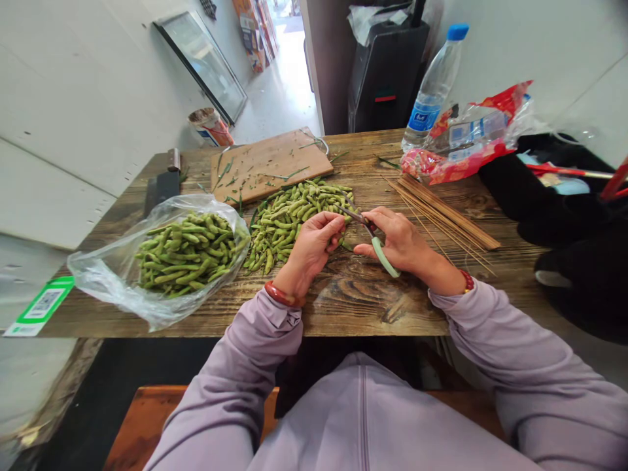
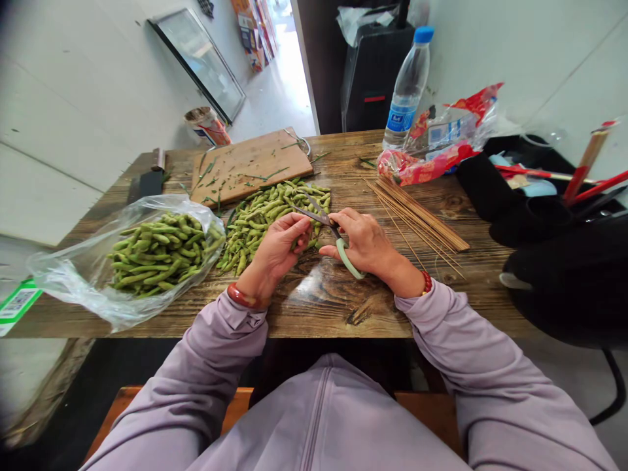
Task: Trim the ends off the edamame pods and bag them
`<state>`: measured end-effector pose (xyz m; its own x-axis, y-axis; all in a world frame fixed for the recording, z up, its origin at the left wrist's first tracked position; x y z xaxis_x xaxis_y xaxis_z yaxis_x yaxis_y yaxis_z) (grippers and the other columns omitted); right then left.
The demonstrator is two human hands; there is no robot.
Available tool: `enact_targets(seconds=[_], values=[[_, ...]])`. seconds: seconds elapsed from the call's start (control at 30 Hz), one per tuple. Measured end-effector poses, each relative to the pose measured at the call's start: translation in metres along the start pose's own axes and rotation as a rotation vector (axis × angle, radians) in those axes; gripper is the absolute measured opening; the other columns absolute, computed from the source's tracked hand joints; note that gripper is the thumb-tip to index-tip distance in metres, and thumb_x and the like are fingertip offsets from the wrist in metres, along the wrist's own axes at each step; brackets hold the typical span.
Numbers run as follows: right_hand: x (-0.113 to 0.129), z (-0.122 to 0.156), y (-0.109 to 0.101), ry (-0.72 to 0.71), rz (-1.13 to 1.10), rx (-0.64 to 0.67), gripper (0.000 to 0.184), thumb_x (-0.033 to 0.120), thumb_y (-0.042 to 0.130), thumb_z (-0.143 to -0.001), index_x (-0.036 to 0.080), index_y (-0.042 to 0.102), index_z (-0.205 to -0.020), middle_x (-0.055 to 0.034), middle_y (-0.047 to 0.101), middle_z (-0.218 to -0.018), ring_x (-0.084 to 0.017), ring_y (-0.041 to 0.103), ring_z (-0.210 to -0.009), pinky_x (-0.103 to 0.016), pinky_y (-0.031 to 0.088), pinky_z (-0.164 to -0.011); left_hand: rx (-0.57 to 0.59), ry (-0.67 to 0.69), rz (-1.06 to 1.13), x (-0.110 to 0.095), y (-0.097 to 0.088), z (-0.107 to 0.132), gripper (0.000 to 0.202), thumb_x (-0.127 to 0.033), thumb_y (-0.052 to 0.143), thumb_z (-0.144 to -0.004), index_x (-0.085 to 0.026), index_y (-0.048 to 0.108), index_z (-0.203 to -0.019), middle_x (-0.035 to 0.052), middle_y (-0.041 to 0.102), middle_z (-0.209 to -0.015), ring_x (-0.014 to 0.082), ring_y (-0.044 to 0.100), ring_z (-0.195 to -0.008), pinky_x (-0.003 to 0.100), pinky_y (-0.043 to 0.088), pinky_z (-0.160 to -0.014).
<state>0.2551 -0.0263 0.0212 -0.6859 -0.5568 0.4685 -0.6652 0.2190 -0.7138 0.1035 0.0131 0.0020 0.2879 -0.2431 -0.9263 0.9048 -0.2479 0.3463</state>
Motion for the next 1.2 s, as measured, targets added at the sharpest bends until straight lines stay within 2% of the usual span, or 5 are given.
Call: enact_targets(seconds=[0.33,0.9,1.2], values=[[-0.002,0.000,-0.003,0.018,0.131,0.038,0.055,0.068,0.055,-0.091,0.019,0.064,-0.115,-0.0072,0.067,-0.088,-0.024,0.062,-0.080,-0.038,0.043,-0.077,-0.002,0.019,-0.026,-0.001,-0.001,-0.001,0.034,-0.034,0.088,-0.063,-0.014,0.062,-0.072,-0.0042,0.053,-0.060,0.0026,0.040,-0.046,0.017,0.022,-0.041],[0.004,-0.001,-0.002,-0.018,0.251,0.107,0.039,0.053,0.063,-0.093,0.019,0.065,-0.113,-0.0077,0.070,-0.092,-0.024,0.062,-0.079,-0.037,0.038,-0.076,-0.067,0.118,-0.076,-0.015,-0.012,-0.004,0.033,-0.034,0.088,-0.064,-0.015,0.063,-0.072,-0.0049,0.053,-0.058,0.0024,0.041,-0.045,0.015,0.024,-0.039],[0.006,0.000,0.003,-0.032,0.281,0.160,0.038,0.048,0.067,-0.091,0.018,0.064,-0.114,-0.0094,0.071,-0.097,-0.026,0.063,-0.085,-0.037,0.037,-0.076,-0.111,0.124,-0.044,-0.016,-0.016,-0.007,0.031,-0.034,0.087,-0.065,-0.016,0.063,-0.073,-0.0051,0.053,-0.058,0.0029,0.039,-0.045,0.016,0.024,-0.039]])
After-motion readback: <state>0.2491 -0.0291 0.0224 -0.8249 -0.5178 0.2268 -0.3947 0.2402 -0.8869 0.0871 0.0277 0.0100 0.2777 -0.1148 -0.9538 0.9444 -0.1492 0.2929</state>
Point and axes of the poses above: each hand's wrist, its own z-axis away from the middle knuckle, its own y-axis out of the palm, x = y × z, the point moved 7 cm from there along -z, towards the middle knuckle
